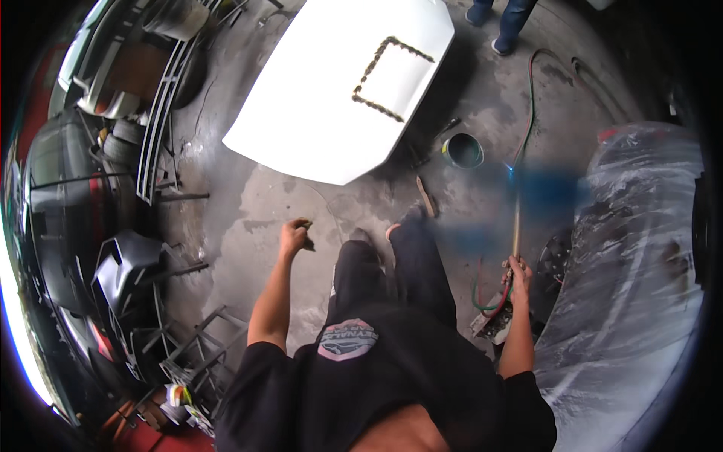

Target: Welding a seam on a white car hood using a blowtorch and filler rod.

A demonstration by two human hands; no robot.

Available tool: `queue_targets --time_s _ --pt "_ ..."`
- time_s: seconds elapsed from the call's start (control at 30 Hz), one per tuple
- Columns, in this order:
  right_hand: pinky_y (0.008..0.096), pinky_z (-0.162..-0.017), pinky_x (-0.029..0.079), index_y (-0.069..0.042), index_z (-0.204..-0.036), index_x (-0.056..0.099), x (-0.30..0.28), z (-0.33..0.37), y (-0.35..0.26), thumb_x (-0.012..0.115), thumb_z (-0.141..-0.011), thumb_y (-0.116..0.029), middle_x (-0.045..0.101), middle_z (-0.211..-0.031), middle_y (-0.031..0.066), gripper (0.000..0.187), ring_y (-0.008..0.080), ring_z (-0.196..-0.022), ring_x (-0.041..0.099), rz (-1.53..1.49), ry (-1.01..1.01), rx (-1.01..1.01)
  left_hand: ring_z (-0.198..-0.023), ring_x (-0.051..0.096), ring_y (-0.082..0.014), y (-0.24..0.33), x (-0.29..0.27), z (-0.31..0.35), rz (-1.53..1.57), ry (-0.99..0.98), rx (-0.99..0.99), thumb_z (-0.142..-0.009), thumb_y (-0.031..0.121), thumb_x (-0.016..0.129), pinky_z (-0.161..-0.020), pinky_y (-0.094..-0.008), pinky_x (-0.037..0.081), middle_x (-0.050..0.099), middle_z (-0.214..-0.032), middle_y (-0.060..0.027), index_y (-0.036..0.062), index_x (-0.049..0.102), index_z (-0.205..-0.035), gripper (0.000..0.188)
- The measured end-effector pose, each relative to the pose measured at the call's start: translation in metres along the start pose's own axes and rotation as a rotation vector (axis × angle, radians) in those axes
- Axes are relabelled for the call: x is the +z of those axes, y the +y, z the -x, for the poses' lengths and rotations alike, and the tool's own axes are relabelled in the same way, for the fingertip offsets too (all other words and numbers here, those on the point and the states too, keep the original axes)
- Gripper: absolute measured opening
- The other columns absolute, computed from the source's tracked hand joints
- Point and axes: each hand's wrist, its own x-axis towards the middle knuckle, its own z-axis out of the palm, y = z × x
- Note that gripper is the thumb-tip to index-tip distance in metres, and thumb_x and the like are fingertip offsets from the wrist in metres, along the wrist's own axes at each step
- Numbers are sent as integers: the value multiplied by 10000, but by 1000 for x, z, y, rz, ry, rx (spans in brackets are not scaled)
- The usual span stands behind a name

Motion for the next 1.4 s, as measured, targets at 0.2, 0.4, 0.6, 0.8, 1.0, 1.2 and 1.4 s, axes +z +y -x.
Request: queue_targets --time_s 0.2,0.4,0.6,0.8,1.0,1.2,1.4 --pt "302 -462 479 -60 -987 652 -36 45 23 748 -925 -309 684 -821 43 274 133 -506 567 -29 26 -33 -647 681 -178 -111 -44 87 -234 137 -89 -858 109 666 -586 -341 543 717 -735 -105 15 799 -1034 239" --pt "304 -451 473 -69 -990 670 -79 81 52 761 -931 -325 670 -782 33 278 147 -489 550 -150 100 -58 -540 656 -178 -163 -26 163 78 128 -174 -909 167 721 -477 -343 526 690 -704 -102 -24 762 -1037 233" --pt "312 -443 478 -70 -939 670 -112 98 37 767 -923 -300 621 -740 27 251 158 -497 551 -157 40 -66 -652 671 -163 -254 -19 233 -65 147 -133 -865 177 775 -591 -326 530 718 -746 -96 -24 787 -988 236" --pt "325 -445 490 -52 -949 646 -151 100 21 758 -907 -210 610 -739 41 198 171 -514 570 -84 -18 -124 -548 691 -230 -257 6 263 43 169 -222 -866 124 749 -465 -355 541 715 -731 -138 -36 765 -1015 219" --pt "327 -466 512 -24 -1180 606 -175 65 17 733 -871 -115 664 -823 77 346 174 -542 603 118 -103 -129 -621 682 -189 -254 58 253 -22 278 -169 -851 90 736 -568 -342 543 730 -756 -105 -26 790 -983 183" --pt "328 -505 540 -28 -1520 427 -228 26 10 589 -973 -197 707 -931 135 595 188 -579 627 -27 -292 -54 -545 668 -184 -148 154 240 119 253 -129 -892 145 722 -499 -328 527 704 -713 -98 -30 773 -1019 222" --pt "307 -457 512 -31 -1279 541 -277 -54 22 582 -1032 -200 700 -878 125 302 184 -522 613 211 -192 -70 -534 688 -203 -72 253 243 207 185 -71 -927 108 660 -458 -314 526 691 -691 -90 -7 738 -1090 214"
